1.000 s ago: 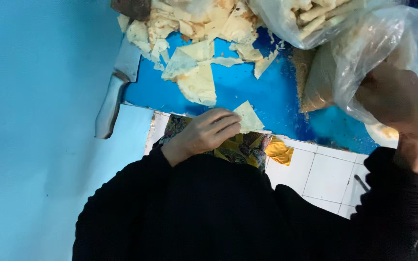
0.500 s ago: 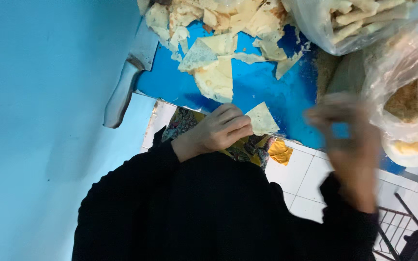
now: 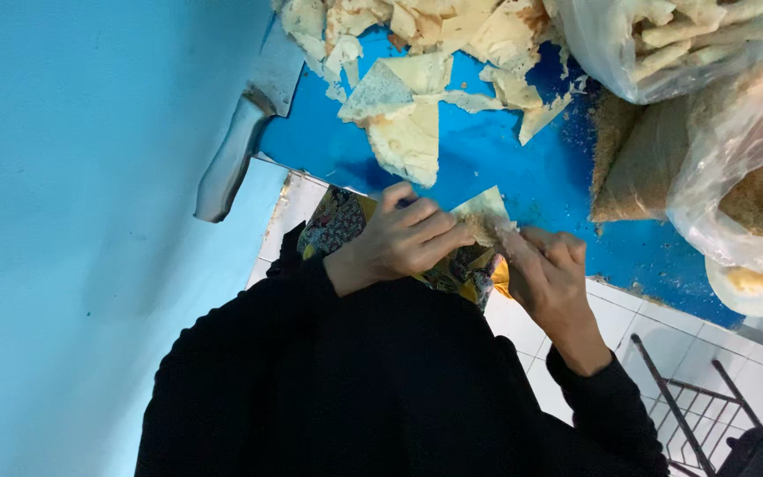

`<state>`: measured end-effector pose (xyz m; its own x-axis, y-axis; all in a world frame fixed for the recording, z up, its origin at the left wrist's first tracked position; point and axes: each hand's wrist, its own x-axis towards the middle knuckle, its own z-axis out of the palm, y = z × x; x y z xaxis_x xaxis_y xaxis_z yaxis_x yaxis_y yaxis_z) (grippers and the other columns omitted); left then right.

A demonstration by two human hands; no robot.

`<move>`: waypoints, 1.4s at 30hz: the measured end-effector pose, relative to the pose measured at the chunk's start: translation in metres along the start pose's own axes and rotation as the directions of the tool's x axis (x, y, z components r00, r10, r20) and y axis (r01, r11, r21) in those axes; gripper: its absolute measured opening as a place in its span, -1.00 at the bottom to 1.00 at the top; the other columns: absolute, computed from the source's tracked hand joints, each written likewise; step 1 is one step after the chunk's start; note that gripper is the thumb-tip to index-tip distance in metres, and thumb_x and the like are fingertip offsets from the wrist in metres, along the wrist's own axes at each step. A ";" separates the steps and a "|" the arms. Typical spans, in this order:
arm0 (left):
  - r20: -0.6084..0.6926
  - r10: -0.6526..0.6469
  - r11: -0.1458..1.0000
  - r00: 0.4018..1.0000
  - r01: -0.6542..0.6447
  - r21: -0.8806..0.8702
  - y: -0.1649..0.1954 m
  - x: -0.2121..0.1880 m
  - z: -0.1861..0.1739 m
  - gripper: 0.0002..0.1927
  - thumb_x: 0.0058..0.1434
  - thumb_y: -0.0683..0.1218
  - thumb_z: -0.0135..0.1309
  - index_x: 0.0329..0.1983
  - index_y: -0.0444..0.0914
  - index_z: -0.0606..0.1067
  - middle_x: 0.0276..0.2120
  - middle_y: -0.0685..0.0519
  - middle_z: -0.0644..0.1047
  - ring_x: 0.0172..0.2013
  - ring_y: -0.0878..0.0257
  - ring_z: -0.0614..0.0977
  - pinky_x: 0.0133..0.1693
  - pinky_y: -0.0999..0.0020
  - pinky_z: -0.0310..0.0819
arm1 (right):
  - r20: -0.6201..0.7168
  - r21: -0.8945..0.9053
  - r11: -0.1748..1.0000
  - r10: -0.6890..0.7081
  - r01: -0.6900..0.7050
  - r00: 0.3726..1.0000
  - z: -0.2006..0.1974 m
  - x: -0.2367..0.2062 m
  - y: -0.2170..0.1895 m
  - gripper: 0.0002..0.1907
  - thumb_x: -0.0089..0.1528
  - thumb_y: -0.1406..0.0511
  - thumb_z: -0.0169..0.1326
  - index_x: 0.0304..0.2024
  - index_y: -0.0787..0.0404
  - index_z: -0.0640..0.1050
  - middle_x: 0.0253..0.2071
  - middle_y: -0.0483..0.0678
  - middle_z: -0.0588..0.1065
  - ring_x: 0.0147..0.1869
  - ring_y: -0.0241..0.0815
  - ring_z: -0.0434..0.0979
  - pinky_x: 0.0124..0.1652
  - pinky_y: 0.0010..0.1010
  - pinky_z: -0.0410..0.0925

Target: The person tears flat crackers into smaller pieces by hand at a blue work table and sets the broken pieces aside. They briefly handle a black plastic bag and a round stack of crackers before resuming tearing pieces one at a time.

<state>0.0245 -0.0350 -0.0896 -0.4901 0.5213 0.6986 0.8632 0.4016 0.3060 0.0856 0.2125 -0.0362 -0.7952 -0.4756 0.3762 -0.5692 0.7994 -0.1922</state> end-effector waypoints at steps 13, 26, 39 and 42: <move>0.043 0.089 0.969 0.995 -0.097 0.226 0.007 0.004 -0.013 -0.86 0.49 0.00 0.09 0.02 -0.04 0.61 0.10 0.21 0.58 0.00 0.36 0.52 -0.09 0.33 0.16 | 0.003 0.002 0.997 -0.071 0.071 0.997 0.004 -0.004 -0.007 -0.33 0.11 0.49 0.31 0.26 0.16 0.42 0.04 0.00 0.54 0.13 0.00 0.54 0.07 -0.16 0.34; 0.088 0.103 0.988 0.991 -0.112 0.105 0.005 0.009 -0.007 -0.80 0.42 -0.06 0.13 0.04 -0.20 0.60 -0.04 0.11 0.62 0.05 0.25 0.53 -0.02 0.27 0.22 | -0.039 0.148 0.981 0.131 -0.124 0.991 0.006 0.010 -0.017 -0.09 0.20 0.41 0.36 0.45 0.33 0.11 -0.05 0.06 0.59 -0.02 0.07 0.53 -0.03 -0.09 0.40; 0.143 0.023 0.990 0.989 -0.042 0.132 0.013 0.032 -0.017 -0.78 0.32 -0.15 0.14 -0.02 -0.34 0.54 -0.16 -0.01 0.56 -0.07 0.16 0.54 0.05 0.24 0.36 | -0.015 0.208 0.944 0.266 -0.258 0.964 0.005 0.035 -0.029 -0.23 0.31 0.62 0.15 0.48 0.29 0.12 -0.04 0.15 0.59 -0.03 0.04 0.62 -0.11 -0.24 0.48; 0.134 0.029 0.992 0.991 -0.045 0.119 0.013 0.028 -0.017 -0.79 0.32 -0.14 0.13 -0.03 -0.33 0.54 -0.14 0.00 0.56 -0.03 0.15 0.54 0.08 0.21 0.39 | -0.034 0.081 0.982 0.175 -0.172 0.984 0.006 0.030 -0.037 -0.22 0.28 0.61 0.18 0.45 0.39 0.11 -0.05 0.19 0.59 -0.10 0.06 0.57 -0.17 -0.21 0.46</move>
<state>0.0236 -0.0279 -0.0554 -0.4765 0.6287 0.6145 0.8640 0.4643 0.1950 0.0819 0.1671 -0.0231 -0.8750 -0.3157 0.3670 -0.4389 0.8371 -0.3265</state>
